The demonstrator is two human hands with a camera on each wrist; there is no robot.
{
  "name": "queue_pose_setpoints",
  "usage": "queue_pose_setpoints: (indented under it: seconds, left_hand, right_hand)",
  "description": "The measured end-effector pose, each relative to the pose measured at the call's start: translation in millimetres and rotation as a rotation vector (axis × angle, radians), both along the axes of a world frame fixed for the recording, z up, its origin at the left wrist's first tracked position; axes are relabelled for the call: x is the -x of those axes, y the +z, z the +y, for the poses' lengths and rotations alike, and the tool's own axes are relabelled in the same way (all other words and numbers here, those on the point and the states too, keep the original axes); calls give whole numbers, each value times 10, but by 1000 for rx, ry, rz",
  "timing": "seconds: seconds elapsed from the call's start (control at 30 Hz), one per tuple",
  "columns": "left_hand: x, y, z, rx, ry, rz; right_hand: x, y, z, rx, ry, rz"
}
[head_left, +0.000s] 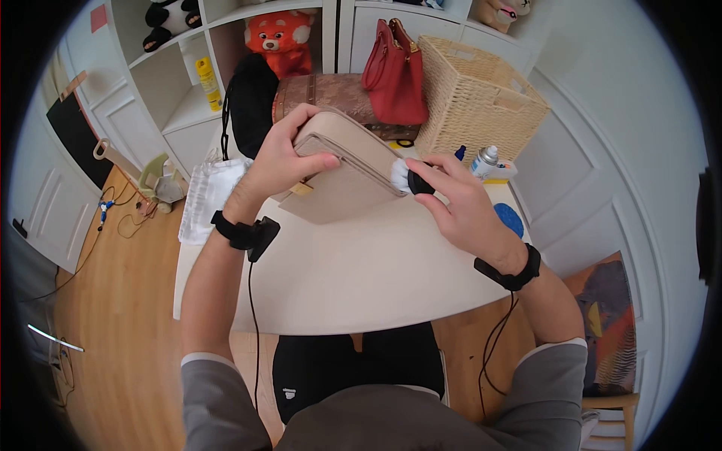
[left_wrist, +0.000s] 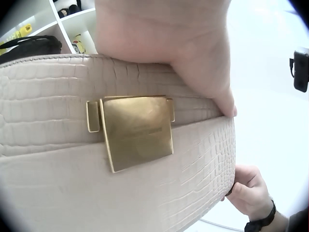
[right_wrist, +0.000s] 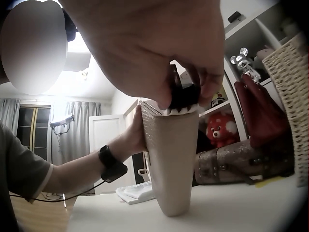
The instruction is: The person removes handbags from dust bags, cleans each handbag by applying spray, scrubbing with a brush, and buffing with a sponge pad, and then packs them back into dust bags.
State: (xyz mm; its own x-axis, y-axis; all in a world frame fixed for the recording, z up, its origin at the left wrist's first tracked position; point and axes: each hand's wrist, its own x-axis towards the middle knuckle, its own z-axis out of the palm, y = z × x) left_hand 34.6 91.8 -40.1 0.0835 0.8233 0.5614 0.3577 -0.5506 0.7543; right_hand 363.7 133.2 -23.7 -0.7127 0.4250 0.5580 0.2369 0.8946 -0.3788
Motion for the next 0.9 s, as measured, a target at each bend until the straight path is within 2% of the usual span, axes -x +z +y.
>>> queue_pose_setpoints:
  seconds: [0.2,0.27,0.3,0.33,0.4,0.43,0.5,0.53,0.6,0.67,0.73,0.8,0.87,0.9]
  left_hand:
    - [-151,64,101,54,10,-5]
    - [-156,43,104,22,13,-22]
    - [-156,31,107,-2,23,-32]
    - [-155,32,116,-2,16,-39]
    - [-155,39,122,-6,22,4]
    - [-153,38,126,-6,21,0]
    - [-134,35,135,56,-7,-16]
    - [-120,28,140,59,-3,-15]
    - [-80,-11,146,-47,28,-56]
    - [58,-59,185,-80,54,-64]
    - [187,-108,216,-8,90,-168]
    - [238,-123,236,14,88,-214]
    - [206,-109,244,18,68,-207]
    - [172,-100,243,20,62,-206]
  right_hand:
    - [-109,265,165,-109,-96,-144]
    - [-17,375,219,-23,-174,-25]
    - [44,434,188,175,-218,37]
    - [145,483,170,173,-225,31]
    - [374,555,177,101,-64,195]
    - [510,576,166,101,-65,191]
    - [743,575,143,-37,125,173]
    - [798,562,144,-34,129,174]
    - [908,532,140,-250,126,144]
    - [853,450,222,-239,130,90]
    - [729,312,248,-173,38,-8]
    - [584,272,303,-161,23,5]
    - [446,368,316,109,-84,-63]
    - [421,385,375,108,-60,-65]
